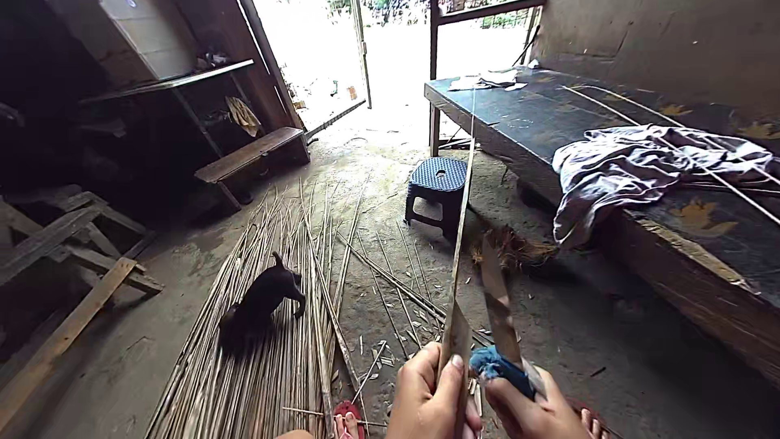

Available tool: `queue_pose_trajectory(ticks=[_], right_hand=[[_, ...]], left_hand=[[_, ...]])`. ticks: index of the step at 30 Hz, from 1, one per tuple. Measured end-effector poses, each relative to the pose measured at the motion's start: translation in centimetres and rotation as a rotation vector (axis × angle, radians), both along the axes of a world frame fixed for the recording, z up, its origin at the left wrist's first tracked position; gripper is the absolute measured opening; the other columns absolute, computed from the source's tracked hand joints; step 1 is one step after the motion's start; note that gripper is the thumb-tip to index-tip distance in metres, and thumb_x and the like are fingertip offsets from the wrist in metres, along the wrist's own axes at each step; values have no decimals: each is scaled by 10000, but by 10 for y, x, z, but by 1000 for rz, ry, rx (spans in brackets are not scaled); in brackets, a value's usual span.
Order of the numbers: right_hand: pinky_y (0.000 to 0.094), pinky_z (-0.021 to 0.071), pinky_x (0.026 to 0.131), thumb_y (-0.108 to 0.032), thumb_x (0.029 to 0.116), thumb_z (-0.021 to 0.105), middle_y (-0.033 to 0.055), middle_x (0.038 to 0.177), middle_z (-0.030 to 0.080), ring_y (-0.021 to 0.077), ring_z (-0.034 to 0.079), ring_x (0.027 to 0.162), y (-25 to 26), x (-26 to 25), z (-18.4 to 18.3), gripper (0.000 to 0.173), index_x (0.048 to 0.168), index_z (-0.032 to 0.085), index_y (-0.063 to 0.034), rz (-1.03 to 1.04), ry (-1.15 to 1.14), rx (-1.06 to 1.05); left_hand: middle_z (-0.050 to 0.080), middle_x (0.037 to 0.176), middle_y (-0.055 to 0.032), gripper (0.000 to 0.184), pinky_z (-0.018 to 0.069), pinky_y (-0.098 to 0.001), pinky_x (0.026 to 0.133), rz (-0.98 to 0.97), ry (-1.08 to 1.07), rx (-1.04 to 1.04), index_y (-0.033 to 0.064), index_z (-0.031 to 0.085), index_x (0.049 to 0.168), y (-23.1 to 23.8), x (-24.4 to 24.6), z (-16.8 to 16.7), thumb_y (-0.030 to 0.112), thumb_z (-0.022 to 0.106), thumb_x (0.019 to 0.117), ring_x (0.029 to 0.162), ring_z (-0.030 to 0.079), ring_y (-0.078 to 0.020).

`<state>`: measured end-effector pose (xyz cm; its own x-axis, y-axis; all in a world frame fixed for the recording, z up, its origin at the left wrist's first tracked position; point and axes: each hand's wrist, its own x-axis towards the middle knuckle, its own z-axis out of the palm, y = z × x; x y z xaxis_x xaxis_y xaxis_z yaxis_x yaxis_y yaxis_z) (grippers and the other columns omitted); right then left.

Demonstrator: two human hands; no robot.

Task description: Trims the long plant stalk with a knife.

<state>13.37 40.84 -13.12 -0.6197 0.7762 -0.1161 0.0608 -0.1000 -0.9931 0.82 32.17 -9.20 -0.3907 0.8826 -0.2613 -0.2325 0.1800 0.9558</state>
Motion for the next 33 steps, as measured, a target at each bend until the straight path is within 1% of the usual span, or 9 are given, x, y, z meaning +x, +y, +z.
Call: queue_pose_trajectory(ticks=[3, 6, 12, 16, 20, 23, 27, 29, 33], right_hand=[[141, 426, 552, -54, 885, 560, -86, 610, 547, -80, 492, 548, -3, 3, -13, 139, 807, 645, 25, 46, -17, 304], [146, 442, 560, -84, 885, 575, -44, 594, 566, -67, 521, 552, -4, 1, -15, 177, 767, 632, 34, 45, -13, 443], [125, 464, 554, -115, 918, 575, -52, 576, 576, -81, 538, 542, -3, -5, -19, 193, 775, 617, 7, 49, 61, 498], [128, 464, 543, -179, 949, 568, -15, 556, 567, -57, 541, 522, 0, -10, -21, 272, 763, 616, 13, 35, 49, 597], [176, 467, 503, -192, 930, 549, -19, 526, 557, -18, 546, 486, -2, -15, -31, 283, 731, 621, -4, 8, -20, 608], [179, 457, 509, -184, 911, 550, -16, 527, 556, -17, 542, 494, -2, -17, -32, 277, 713, 619, -3, -4, -70, 627], [209, 438, 483, -150, 871, 541, -49, 519, 522, -11, 514, 472, -5, -19, -39, 219, 701, 605, -29, -33, -150, 524], [252, 435, 496, -140, 861, 548, -24, 532, 526, 27, 519, 485, -4, -19, -43, 214, 706, 624, -14, -43, -230, 498], [255, 429, 502, -148, 852, 559, -13, 526, 526, 39, 521, 488, -2, -20, -49, 227, 687, 629, -8, -72, -289, 559]], left_hand=[[606, 620, 59, 153, 485, -158, 475, 17, 9, 16, 46, 544, 1006, -3, -2, 6, 35, 404, 1068, 485, 563, 2], [611, 633, 64, 147, 497, -160, 491, -24, 14, 34, 48, 555, 1004, -5, 0, 7, 35, 420, 1062, 502, 573, 4], [618, 624, 55, 182, 465, -136, 462, -74, -145, 56, 46, 549, 1007, -7, -2, 12, 33, 381, 1076, 477, 549, 18], [598, 587, 53, 234, 431, -115, 434, -73, -289, 38, 58, 548, 962, -7, -4, 13, 39, 349, 1085, 447, 515, 33], [580, 582, 45, 238, 427, -114, 429, -41, -334, -16, 47, 544, 960, -6, -8, 12, 54, 350, 1097, 438, 508, 25], [584, 594, 35, 217, 430, -122, 427, -18, -317, -31, 45, 542, 972, -5, -9, 11, 51, 365, 1096, 439, 509, 17], [584, 579, 42, 221, 431, -117, 424, 6, -311, -7, 43, 538, 973, -7, -11, 13, 49, 356, 1098, 432, 510, 24], [581, 570, 48, 237, 427, -116, 423, -2, -309, 5, 41, 547, 972, -9, -13, 15, 42, 345, 1096, 431, 509, 27], [575, 568, 44, 239, 418, -114, 423, -19, -340, -8, 38, 549, 969, -12, -16, 14, 41, 348, 1097, 432, 504, 27]])
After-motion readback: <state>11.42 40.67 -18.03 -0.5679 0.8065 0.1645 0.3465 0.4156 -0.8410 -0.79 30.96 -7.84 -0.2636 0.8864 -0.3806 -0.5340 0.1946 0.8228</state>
